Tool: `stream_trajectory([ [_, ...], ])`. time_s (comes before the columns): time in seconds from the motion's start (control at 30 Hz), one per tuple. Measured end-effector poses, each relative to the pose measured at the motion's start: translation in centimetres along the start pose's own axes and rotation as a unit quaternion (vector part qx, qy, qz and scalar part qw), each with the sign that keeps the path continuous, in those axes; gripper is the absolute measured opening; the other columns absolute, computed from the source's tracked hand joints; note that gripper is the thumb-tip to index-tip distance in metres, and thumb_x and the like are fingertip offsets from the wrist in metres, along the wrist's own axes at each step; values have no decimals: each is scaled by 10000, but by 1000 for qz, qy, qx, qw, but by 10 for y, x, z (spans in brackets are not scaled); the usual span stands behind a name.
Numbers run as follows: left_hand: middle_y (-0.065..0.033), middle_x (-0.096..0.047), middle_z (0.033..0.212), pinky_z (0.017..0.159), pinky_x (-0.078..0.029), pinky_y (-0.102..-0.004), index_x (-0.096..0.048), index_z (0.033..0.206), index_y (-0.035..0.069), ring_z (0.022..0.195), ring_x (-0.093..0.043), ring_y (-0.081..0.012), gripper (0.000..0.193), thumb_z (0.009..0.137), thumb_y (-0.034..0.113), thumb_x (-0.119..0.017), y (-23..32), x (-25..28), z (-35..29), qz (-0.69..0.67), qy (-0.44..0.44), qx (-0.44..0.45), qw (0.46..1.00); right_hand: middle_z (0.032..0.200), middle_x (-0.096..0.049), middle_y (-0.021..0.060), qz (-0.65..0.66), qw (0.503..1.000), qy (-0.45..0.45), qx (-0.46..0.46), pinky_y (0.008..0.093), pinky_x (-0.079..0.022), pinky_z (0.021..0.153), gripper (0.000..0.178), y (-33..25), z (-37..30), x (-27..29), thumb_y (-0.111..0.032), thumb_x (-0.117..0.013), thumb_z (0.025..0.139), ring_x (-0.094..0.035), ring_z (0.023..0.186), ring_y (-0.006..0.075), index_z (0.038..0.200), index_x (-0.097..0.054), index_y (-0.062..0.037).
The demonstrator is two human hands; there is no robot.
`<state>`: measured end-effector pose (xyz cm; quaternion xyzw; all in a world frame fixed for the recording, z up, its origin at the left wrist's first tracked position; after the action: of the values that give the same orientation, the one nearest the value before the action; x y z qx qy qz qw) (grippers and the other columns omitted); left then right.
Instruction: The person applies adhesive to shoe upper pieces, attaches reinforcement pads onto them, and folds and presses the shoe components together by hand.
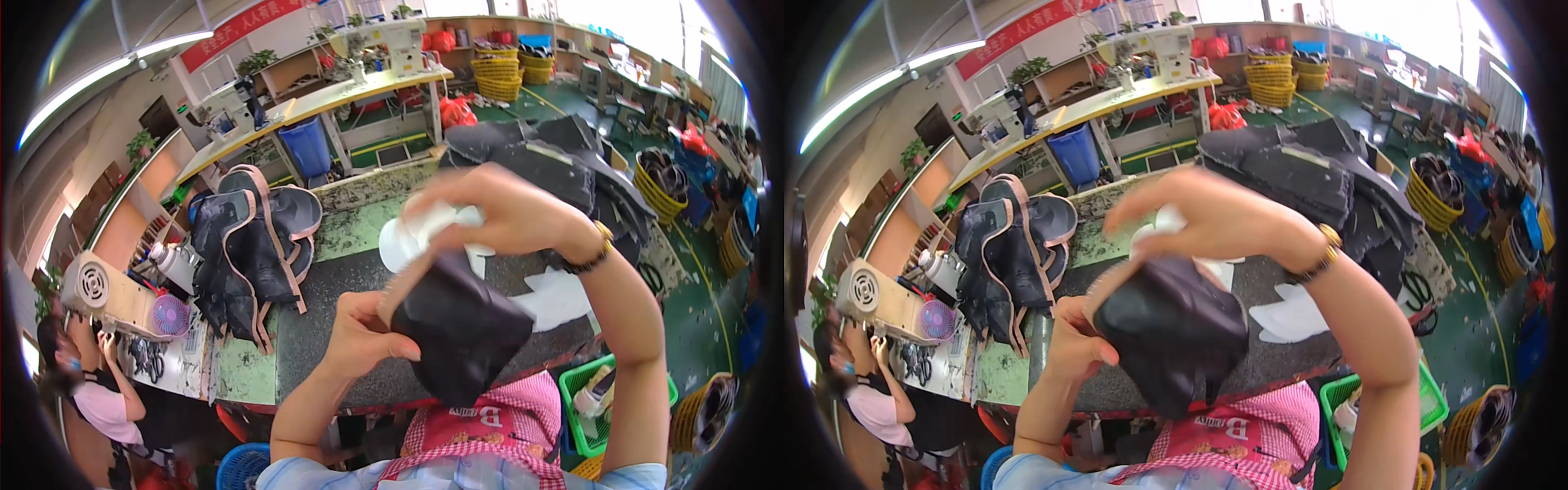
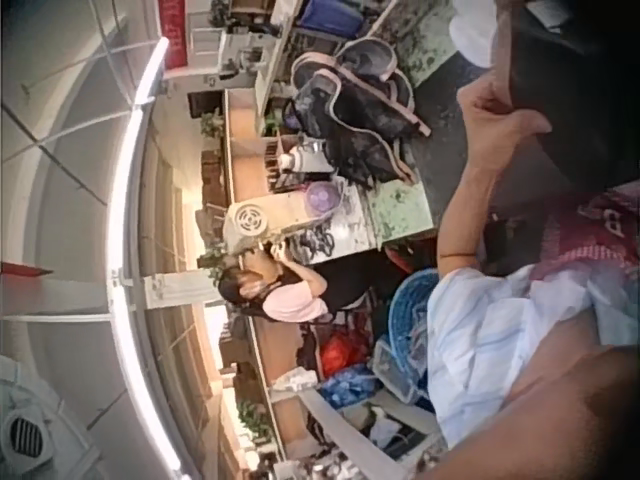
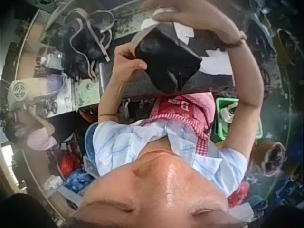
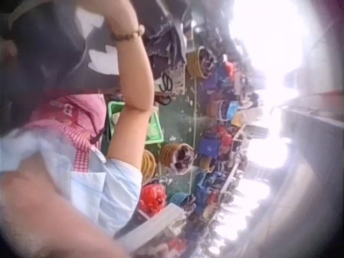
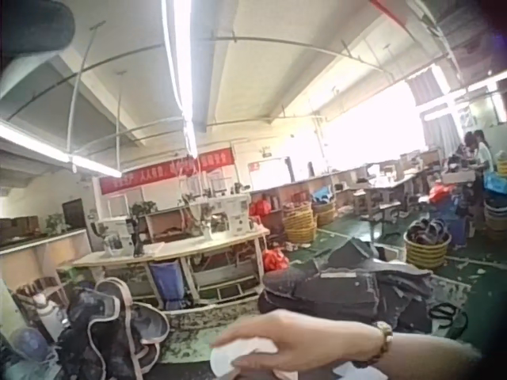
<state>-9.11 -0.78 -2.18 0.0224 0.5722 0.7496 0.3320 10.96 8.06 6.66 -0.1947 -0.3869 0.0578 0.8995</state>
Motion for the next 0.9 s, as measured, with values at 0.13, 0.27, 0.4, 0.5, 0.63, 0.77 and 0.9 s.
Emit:
stream_trajectory([
  [0.13, -135, -674, 1025, 777, -549, -310, -643, 1024, -48, 900, -660, -194, 383, 662, -101, -756, -19, 5, -24, -42, 139, -117, 983, 639, -602, 58, 114, 964, 22, -239, 253, -463, 557, 418, -18, -77, 18, -404, -636, 856, -590, 620, 96, 735, -643, -4],
  [0.27, -120, -671, 992, 777, -571, -349, -602, 1072, -48, 871, -668, -230, 405, 693, -155, -696, -73, -14, -35, 63, 184, 37, 980, 990, -658, 49, 444, 760, 163, -445, 263, -493, 800, 487, -28, -129, -91, -170, -798, 723, -591, 875, 90, 1093, -604, 80],
  [0.4, -114, -598, 1147, 799, -572, -390, -480, 1246, -15, 992, -623, -225, 491, 794, -54, -667, -75, -13, -34, -188, 191, 60, 962, 972, -650, 42, 261, 839, 164, -449, 233, -497, 755, 451, -21, -143, -112, -57, -813, 688, -590, 854, 72, 1073, -600, 42],
  [0.5, -97, -569, 1176, 883, -530, -396, -451, 1281, 31, 1047, -586, -217, 497, 827, -9, -651, -80, -19, -32, -225, 291, 61, 928, 977, -640, 43, 199, 889, 137, -390, 229, -501, 749, 497, -15, -140, -112, -60, -827, 674, -594, 835, 78, 1086, -560, 19],
  [0.63, -88, -546, 1215, 944, -491, -374, -400, 1318, 57, 1102, -562, -212, 535, 842, -4, -636, -93, -34, -31, -210, 332, 19, 919, 970, -631, 49, 291, 826, 278, -394, 226, -500, 744, 582, -19, -131, -122, -66, -834, 668, -593, 845, 81, 1145, -504, -8],
  [0.77, -108, -472, 1340, 1036, -406, -434, -327, 1392, 75, 1199, -506, -242, 523, 943, 261, -521, -104, -31, -47, -280, 256, 93, 921, 898, -664, 32, 292, 829, 244, -411, 233, -487, 756, 615, -27, -133, -116, -51, -818, 677, -601, 838, 87, 1214, -518, -42],
  [0.9, -102, -506, 1334, 1047, -363, -444, -381, 1380, 69, 1208, -510, -265, 633, 926, 500, -468, -110, -9, -84, -280, 113, 335, 892, 878, -690, 82, 107, 949, 116, -273, 281, -506, 716, 676, -20, -146, -86, -47, -784, 689, -664, 791, 170, 1288, -479, -116],
])
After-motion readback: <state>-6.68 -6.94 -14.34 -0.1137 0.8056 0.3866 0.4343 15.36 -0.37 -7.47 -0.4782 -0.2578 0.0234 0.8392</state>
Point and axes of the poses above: each hand's wrist, its own z-axis towards the middle knuckle, its own x-axis out of the back of the hand, y = z × x, the point moved 1 cm from there along z, towards the middle knuckle
